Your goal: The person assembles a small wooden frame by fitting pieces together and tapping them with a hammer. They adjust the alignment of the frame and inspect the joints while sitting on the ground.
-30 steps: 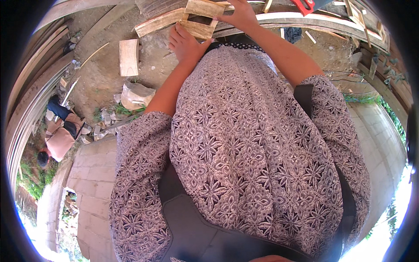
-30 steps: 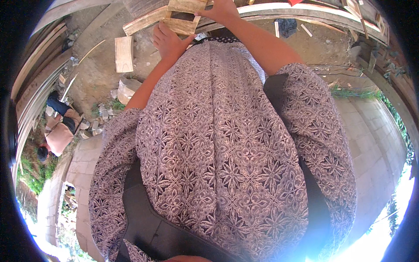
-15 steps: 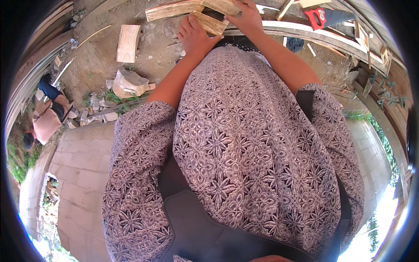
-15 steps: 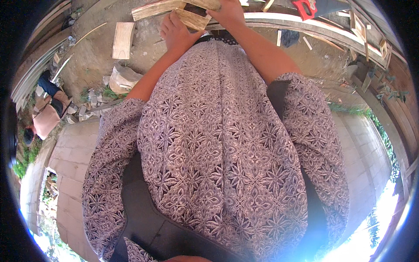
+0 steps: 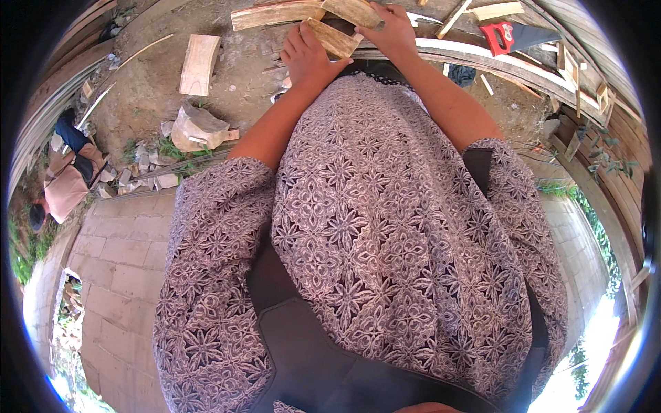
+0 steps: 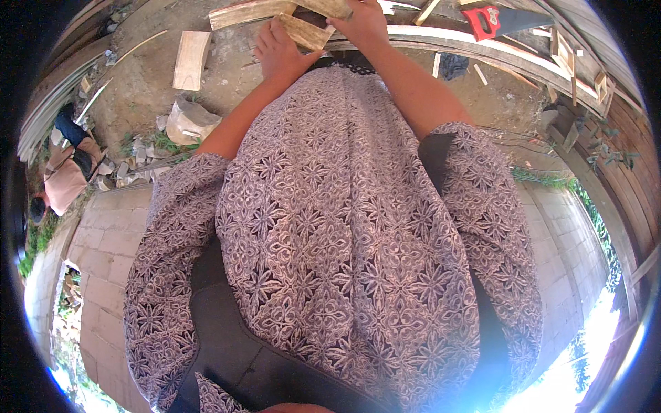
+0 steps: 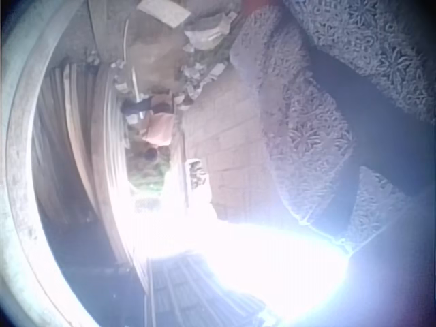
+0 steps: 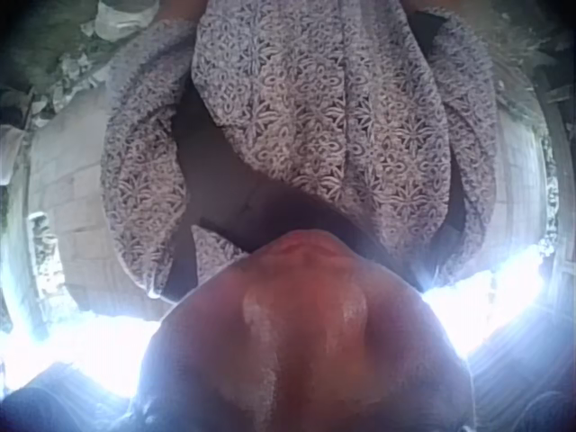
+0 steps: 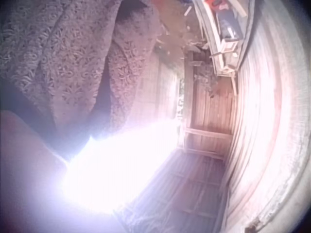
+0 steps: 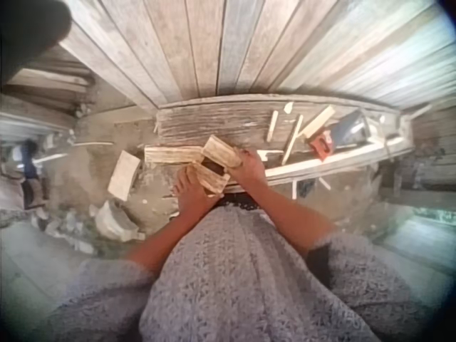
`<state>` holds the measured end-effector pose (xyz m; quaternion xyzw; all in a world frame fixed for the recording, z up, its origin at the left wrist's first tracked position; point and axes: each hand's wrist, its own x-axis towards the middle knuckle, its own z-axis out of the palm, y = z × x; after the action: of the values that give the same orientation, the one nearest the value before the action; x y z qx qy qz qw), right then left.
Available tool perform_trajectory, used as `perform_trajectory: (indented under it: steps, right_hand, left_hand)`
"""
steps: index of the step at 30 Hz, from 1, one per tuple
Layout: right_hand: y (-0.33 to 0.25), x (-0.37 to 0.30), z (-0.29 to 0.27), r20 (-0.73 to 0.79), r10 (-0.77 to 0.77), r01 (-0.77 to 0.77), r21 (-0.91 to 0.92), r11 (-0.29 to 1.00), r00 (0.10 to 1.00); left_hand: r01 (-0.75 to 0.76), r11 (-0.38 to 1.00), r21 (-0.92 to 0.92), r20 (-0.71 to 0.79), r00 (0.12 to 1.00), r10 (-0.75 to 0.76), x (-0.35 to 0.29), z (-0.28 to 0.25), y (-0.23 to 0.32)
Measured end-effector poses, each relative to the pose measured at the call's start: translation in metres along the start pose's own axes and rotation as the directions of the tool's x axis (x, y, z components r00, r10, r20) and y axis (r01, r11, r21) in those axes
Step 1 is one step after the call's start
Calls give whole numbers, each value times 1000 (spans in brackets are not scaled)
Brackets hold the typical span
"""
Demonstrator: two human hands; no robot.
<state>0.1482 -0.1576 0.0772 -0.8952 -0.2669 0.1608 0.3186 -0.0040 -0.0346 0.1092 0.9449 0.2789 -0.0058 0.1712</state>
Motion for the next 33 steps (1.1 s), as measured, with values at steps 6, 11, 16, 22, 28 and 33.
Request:
perform_trajectory:
  steps: [6,11,16,22,28,33]
  right_hand:
    - [4,0,4,-20,-24,23,-36,999,1000]
    - [-1,-1,3,-102,-176,154,-193,969,979]
    - [12,-2,3,-5,-112,111,-96,989,994]
    - [11,-2,5,0,-102,102,-106,989,995]
    - [5,1,5,47,-101,107,-140,984,994]
    - [5,4,8,88,-103,115,-146,983,991]
  left_hand:
    - [5,1000,8,22,1000,-5,1,-2,1]
    - [3,1000,21,10,1000,-3,0,-2,0]
    - [-12,1000,13,-3,1000,12,-1,1,-3]
    - [-17,1000,20,1,1000,17,0,-1,-3]
    - [46,999,-4,43,998,-46,-1,-3,-3]
    - [79,997,-23,22,997,-78,-5,-2,-4]
